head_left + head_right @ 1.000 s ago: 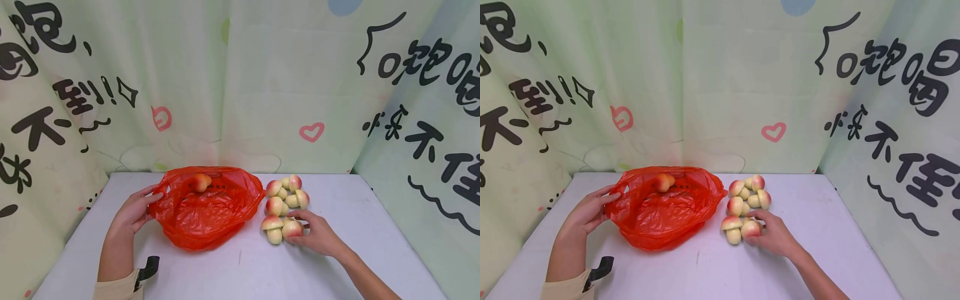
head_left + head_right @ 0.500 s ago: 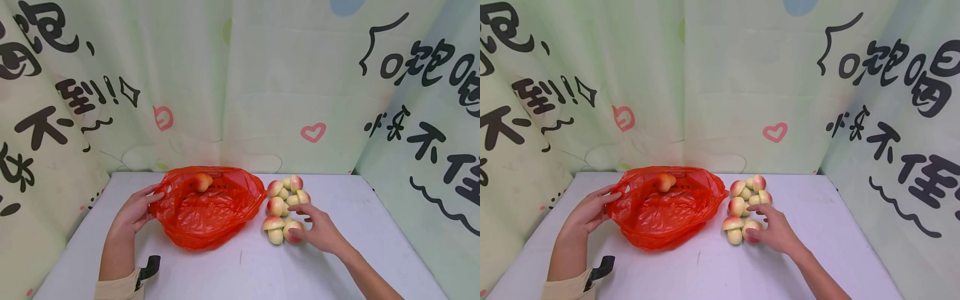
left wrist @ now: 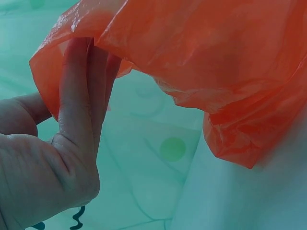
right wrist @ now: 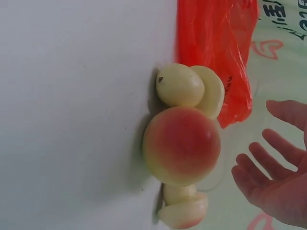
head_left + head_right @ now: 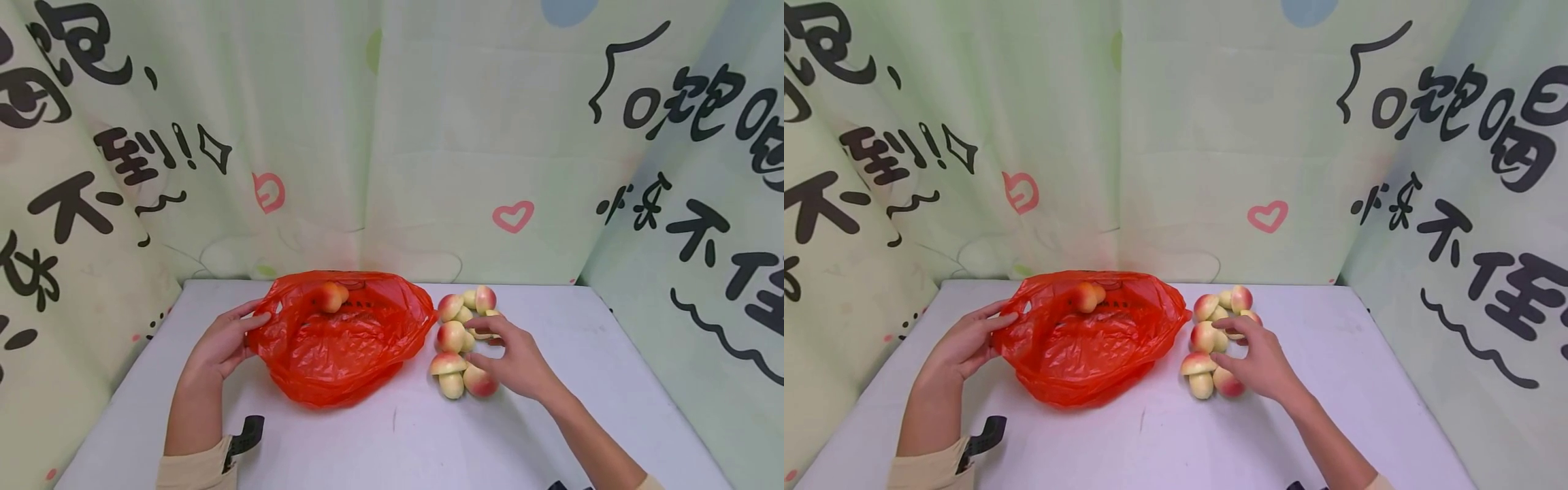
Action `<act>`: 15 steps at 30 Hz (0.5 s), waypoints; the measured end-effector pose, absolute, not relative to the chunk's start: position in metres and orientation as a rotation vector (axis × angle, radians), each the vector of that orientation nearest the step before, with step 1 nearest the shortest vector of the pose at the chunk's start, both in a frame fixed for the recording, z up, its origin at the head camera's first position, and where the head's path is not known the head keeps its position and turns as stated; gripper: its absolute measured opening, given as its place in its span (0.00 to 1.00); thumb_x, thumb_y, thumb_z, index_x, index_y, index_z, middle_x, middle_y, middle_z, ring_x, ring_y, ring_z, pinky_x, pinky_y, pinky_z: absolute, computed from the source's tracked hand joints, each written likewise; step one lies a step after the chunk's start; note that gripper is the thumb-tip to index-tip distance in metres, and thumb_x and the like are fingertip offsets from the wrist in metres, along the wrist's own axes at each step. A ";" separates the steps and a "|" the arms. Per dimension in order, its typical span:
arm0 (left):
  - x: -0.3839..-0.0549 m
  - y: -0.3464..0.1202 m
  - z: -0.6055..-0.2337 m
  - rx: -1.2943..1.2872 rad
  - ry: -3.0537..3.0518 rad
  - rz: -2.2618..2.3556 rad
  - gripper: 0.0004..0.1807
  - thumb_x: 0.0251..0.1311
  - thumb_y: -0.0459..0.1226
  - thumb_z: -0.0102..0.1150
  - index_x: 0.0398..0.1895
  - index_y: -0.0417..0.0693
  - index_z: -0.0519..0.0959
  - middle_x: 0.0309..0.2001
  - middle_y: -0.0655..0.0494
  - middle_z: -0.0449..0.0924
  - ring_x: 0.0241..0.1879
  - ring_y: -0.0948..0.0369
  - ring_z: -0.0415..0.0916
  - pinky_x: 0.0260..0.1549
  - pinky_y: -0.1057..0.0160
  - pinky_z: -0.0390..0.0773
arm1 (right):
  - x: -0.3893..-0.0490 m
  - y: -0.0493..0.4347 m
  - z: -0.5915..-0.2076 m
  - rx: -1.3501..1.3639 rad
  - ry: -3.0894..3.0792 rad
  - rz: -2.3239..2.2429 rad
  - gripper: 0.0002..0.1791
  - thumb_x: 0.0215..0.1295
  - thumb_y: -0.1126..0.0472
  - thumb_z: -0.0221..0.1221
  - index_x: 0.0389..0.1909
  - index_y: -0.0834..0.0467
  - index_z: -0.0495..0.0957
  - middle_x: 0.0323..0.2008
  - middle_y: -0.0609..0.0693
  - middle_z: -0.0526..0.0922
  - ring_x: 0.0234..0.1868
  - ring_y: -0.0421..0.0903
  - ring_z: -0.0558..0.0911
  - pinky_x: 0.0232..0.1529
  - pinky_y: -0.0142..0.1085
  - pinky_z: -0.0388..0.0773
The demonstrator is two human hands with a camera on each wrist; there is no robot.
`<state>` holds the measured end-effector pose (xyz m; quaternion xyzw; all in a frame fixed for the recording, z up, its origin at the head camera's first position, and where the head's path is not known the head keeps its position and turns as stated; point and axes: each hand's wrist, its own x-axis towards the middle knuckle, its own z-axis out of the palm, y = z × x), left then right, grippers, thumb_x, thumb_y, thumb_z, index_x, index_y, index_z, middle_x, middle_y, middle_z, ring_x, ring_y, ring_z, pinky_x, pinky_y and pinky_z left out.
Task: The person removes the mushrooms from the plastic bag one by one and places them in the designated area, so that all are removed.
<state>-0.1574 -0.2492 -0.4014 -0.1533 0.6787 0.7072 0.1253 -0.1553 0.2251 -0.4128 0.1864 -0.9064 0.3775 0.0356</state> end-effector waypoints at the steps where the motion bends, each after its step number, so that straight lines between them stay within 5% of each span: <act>1: -0.158 -0.249 -0.401 -0.446 1.977 2.062 0.36 0.77 0.45 0.56 0.83 0.55 0.57 0.76 0.45 0.63 0.53 0.61 0.79 0.51 0.62 0.86 | -0.156 0.223 -0.412 0.577 -2.780 1.159 0.25 0.62 0.62 0.73 0.60 0.56 0.80 0.55 0.49 0.83 0.54 0.50 0.84 0.56 0.42 0.85; 6: -0.158 -0.250 -0.401 -0.445 1.972 2.067 0.36 0.77 0.45 0.55 0.83 0.55 0.57 0.76 0.45 0.63 0.53 0.61 0.79 0.51 0.62 0.87 | -0.160 0.212 -0.406 0.626 -2.735 1.217 0.23 0.65 0.61 0.72 0.60 0.54 0.81 0.56 0.51 0.85 0.56 0.54 0.83 0.57 0.39 0.84; 15: -0.157 -0.250 -0.401 -0.439 1.971 2.073 0.35 0.77 0.45 0.56 0.83 0.55 0.57 0.75 0.45 0.64 0.52 0.62 0.80 0.50 0.62 0.87 | -0.168 0.186 -0.398 0.652 -2.693 1.360 0.23 0.65 0.64 0.70 0.60 0.56 0.82 0.57 0.55 0.84 0.60 0.58 0.82 0.58 0.59 0.83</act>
